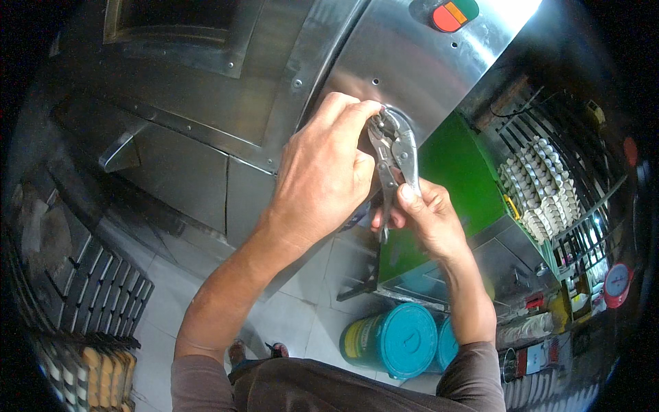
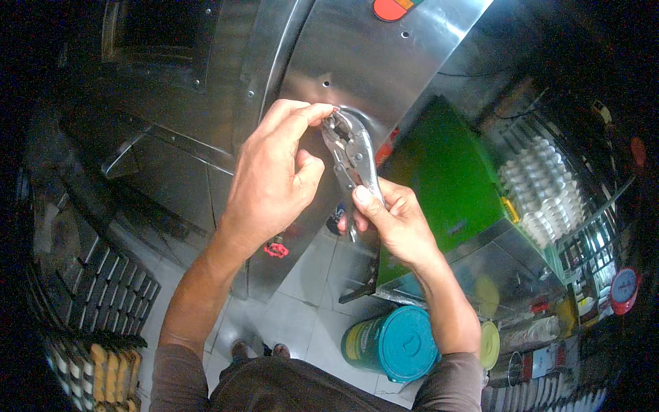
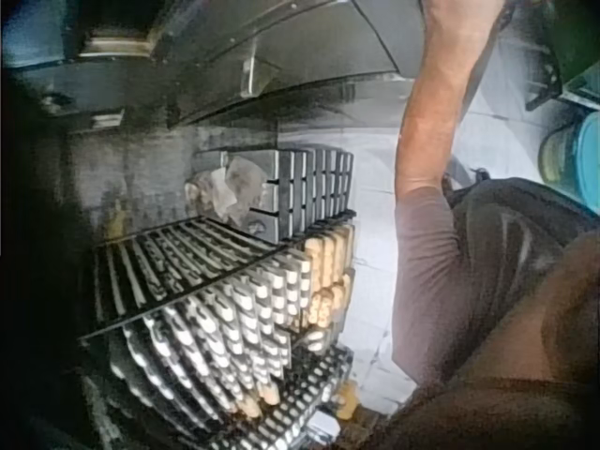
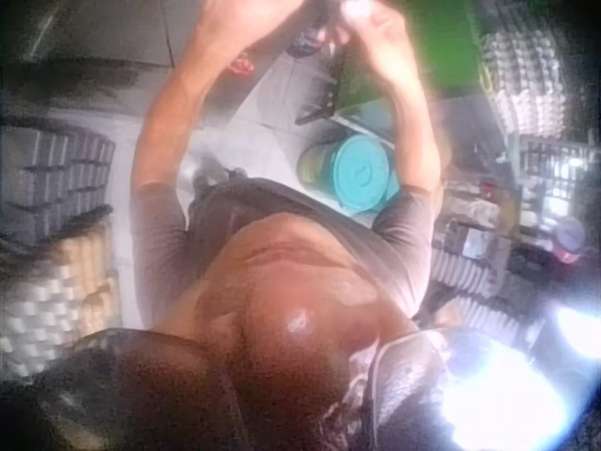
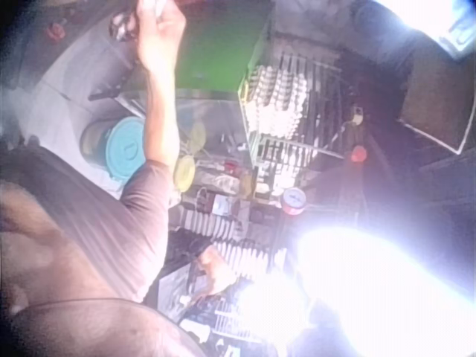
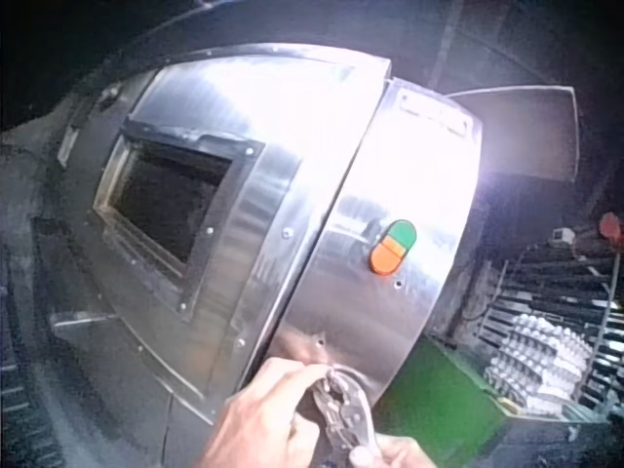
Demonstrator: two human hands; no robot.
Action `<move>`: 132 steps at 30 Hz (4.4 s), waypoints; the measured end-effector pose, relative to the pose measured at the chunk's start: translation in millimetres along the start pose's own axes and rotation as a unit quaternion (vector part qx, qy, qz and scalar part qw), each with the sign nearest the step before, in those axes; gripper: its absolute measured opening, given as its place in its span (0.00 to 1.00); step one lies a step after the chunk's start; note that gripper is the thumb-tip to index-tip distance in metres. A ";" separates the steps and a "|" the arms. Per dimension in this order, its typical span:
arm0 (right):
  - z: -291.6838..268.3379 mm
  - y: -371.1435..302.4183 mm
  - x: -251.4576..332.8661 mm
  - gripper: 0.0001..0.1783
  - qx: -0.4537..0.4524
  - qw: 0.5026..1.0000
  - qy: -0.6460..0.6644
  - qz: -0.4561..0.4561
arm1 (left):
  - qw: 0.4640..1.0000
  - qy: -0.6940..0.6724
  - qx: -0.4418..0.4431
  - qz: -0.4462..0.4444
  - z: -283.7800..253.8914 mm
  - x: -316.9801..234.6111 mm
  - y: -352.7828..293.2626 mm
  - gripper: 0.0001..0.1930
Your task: The person uses locking pliers to grip and turn a bolt on a metal oven. The person opens and closes the oven door, adjusts the bolt again with the pliers, and then walks to a container to pick up a cloth.
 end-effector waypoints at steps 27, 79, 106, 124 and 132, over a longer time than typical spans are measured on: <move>-24.4 14.8 72.8 0.22 0.088 0.961 -0.211 0.154 | 1.000 -0.013 0.001 -0.001 -4.0 0.7 -1.0 0.27; -25.7 -70.8 -26.0 0.18 0.005 0.998 0.048 -0.034 | 0.978 0.128 -0.157 0.053 7.0 -8.7 -2.1 0.11; -21.8 -85.8 -59.0 0.26 0.002 0.998 0.059 0.002 | 0.939 0.278 -0.165 0.120 33.4 -6.9 3.9 0.13; 13.3 -45.3 -43.2 0.26 0.009 0.977 0.213 0.001 | 0.996 0.028 -0.063 0.056 -37.9 -58.4 -64.3 0.17; 46.9 -72.7 -54.9 0.37 -0.016 0.961 0.273 0.041 | 0.922 -0.276 0.229 0.147 -54.9 -145.9 -95.3 0.12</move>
Point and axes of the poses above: each hand's wrist, its own y-axis towards the middle knuckle, its own z-axis out of the palm, x = y × z, the point moved 8 cm from there along y, towards the middle knuckle, and after that the axes turned 11 degrees about -z, right-handed, at the moved point
